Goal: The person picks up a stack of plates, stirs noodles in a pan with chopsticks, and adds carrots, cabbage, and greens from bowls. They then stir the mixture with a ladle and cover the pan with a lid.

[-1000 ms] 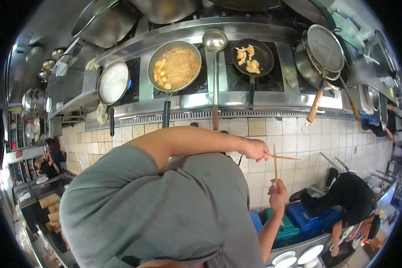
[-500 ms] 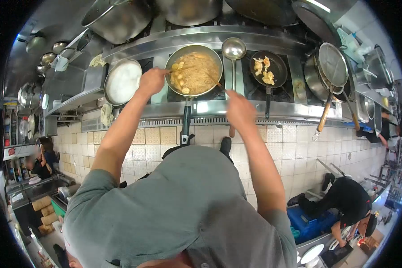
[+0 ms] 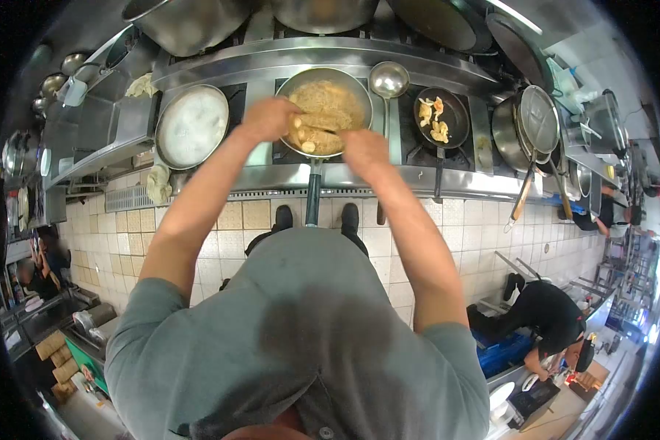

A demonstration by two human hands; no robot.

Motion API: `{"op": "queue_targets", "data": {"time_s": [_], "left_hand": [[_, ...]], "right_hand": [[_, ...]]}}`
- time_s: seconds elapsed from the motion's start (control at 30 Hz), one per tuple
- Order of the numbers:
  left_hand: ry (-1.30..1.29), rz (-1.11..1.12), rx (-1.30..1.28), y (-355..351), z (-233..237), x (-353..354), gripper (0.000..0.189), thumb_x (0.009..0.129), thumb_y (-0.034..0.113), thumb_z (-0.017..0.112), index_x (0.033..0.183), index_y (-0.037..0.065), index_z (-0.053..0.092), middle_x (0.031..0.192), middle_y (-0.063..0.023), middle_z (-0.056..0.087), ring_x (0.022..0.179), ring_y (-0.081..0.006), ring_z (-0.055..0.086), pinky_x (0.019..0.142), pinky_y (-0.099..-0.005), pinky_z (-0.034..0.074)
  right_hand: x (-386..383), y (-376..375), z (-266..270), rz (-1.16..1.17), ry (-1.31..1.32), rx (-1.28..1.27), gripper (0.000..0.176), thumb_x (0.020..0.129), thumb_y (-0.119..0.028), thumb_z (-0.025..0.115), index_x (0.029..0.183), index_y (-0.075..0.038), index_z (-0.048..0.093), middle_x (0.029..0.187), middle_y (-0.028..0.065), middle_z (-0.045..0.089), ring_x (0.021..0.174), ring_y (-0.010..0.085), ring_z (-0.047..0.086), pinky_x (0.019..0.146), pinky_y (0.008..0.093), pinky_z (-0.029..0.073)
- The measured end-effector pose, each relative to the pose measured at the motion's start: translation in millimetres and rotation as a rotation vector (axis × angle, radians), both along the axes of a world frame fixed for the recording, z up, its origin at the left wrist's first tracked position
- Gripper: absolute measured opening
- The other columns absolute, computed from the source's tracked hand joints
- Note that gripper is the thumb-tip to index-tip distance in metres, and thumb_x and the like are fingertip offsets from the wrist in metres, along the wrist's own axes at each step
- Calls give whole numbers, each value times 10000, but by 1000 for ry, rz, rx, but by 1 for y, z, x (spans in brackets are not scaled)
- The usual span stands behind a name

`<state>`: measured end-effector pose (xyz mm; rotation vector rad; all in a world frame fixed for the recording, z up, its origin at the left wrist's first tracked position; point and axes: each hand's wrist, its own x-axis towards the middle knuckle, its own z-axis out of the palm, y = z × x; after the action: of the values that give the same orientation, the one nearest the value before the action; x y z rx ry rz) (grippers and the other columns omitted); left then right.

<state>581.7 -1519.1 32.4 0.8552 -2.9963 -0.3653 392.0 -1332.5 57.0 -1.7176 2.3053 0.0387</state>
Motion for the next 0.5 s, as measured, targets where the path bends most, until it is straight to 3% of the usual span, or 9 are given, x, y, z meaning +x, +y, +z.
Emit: {"op": "queue_targets", "data": {"time_s": [0.03,0.1,0.17,0.23,0.3,0.37,0.43,0.5], "left_hand": [[-2,3,0,4,-1,-6,322,851,131,581,1104,224,757,1124,-151,700,1030,-347,688,874,-463,559],[-280,200,0,11,-5,-15,329,847,114,579,1103,217,758,1125,-141,700,1014,-345,692,867,-468,560],[-342,371,-94,-4,9,-2,351,847,89,564,1103,227,760,1114,-142,698,1000,-340,695,861,-467,560],[-370,353,-112,-12,31,20,339,852,87,557,1088,220,762,1108,-139,698,1000,-340,695,852,-467,564],[-393,333,-150,-9,39,20,329,857,85,549,1072,212,764,1102,-136,698,999,-339,696,842,-466,568],[-156,212,-107,9,35,7,308,858,91,554,1058,200,761,1094,-125,698,1001,-334,695,839,-460,571],[-130,178,-94,20,24,-10,312,855,101,565,1072,206,763,1098,-114,702,1017,-326,692,852,-450,569],[-396,326,-72,12,-6,-15,318,854,120,578,1090,224,763,1093,-114,705,1035,-320,689,871,-435,562]], "right_hand": [[4,-10,-12,32,13,105,379,850,-85,550,1182,-170,713,1156,153,710,1076,330,685,910,454,548],[-7,-7,-22,63,16,213,462,836,-67,542,1252,-199,694,1178,135,704,1091,326,674,935,459,537],[-44,19,-16,-18,-68,119,318,856,-109,563,1111,-177,740,1164,134,714,1073,320,692,895,457,555],[-65,29,27,11,-58,215,348,864,-127,552,1150,-195,739,1133,142,717,1046,327,691,891,460,550],[-85,36,22,45,-83,15,311,866,-130,557,1104,-196,745,1093,135,726,1015,331,696,879,469,552],[-68,16,8,28,-89,-67,293,870,-129,553,1085,-170,749,1084,145,728,1016,331,700,876,467,554],[-53,-6,-8,7,-85,-157,279,875,-129,550,1065,-144,753,1075,156,730,1018,330,703,872,466,557],[-48,-21,-25,45,13,177,271,886,-115,544,1058,-81,750,1077,185,727,1031,337,706,867,457,565]]}}
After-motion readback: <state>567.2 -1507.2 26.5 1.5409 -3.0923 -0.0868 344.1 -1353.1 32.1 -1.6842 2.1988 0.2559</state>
